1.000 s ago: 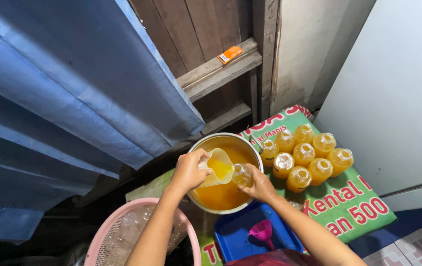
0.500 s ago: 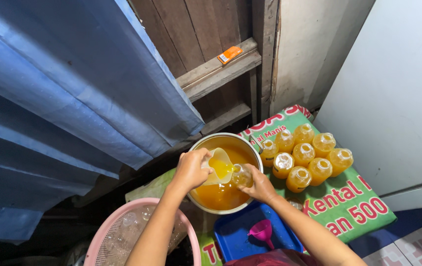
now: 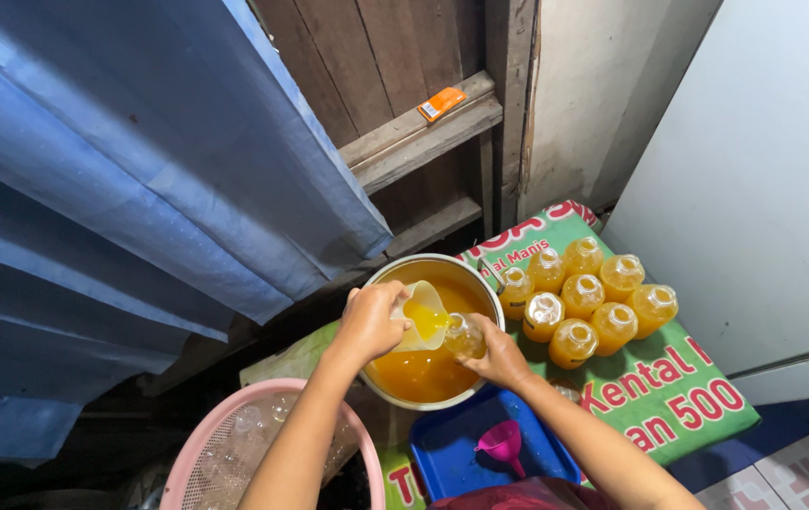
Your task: The person pours an orange liquid from a large pot into multiple small plastic bottles using a plastic jug and a pink funnel. The filled bottles are placed on a green sack on the table.
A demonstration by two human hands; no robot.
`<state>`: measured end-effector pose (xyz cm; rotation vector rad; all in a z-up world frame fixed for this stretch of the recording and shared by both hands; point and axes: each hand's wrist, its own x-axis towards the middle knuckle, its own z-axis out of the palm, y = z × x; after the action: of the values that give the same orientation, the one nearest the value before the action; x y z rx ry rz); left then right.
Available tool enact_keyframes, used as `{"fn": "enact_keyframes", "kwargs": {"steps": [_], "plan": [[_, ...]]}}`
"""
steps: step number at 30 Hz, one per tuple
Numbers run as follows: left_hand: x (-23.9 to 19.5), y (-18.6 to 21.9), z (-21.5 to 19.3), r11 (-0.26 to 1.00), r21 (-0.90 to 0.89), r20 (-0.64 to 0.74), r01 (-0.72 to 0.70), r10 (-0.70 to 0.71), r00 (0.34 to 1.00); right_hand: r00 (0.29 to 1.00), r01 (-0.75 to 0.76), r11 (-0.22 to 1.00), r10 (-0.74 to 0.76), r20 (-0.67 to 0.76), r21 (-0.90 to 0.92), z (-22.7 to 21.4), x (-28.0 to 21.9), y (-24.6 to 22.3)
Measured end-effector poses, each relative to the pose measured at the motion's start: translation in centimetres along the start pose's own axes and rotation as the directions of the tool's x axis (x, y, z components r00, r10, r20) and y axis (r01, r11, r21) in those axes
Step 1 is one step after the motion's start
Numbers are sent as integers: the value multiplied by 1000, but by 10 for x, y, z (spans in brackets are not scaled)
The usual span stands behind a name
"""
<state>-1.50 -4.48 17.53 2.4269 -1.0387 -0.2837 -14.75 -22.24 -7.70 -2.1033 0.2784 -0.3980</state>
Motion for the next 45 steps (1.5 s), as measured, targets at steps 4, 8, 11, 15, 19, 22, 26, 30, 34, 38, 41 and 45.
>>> {"fn": "enact_keyframes", "kwargs": {"steps": [4,8,11,15,19,22,26,30,34,38,41,45], "plan": [[0,1,-1,999,26,-2,-39,39,999,1000,9,1000,-9,-4,3,0,0,-2],[1,2,0,999,24,5,-45,45,999,1000,12,1000,-12,-12,-5,0,0,-1],[1,1,0,998,35,6,-46,45,999,1000,7,1000,-7,-6,2,0,0,-1],[2,0,2,998,44,1,-55,55,999,1000,31,1000,-31,-6,-1,0,0,0],[1,-2,4,997,50,-8,-65,65,998,1000,25,1000,-25,-2,4,0,-1,1],[1,-1,5,997,58,-7,-59,59,998,1000,19,1000,-19,14,-7,-1,0,1],[0,0,7,995,77,-15,-63,64,998,1000,20,1000,-20,6,8,-1,-1,1],[0,4,8,993,101,-15,-63,65,998,999,24,1000,-24,23,10,-3,0,1],[0,8,9,991,110,-28,-78,81,996,999,14,1000,-14,35,23,-4,0,1],[2,12,9,988,115,-29,-99,103,994,999,27,999,-29,34,39,-5,0,0],[2,17,9,989,121,-12,-89,91,996,999,23,999,-24,34,47,-6,0,-1],[3,22,10,988,128,-19,-90,93,995,999,16,999,-18,29,51,-5,0,1]]}}
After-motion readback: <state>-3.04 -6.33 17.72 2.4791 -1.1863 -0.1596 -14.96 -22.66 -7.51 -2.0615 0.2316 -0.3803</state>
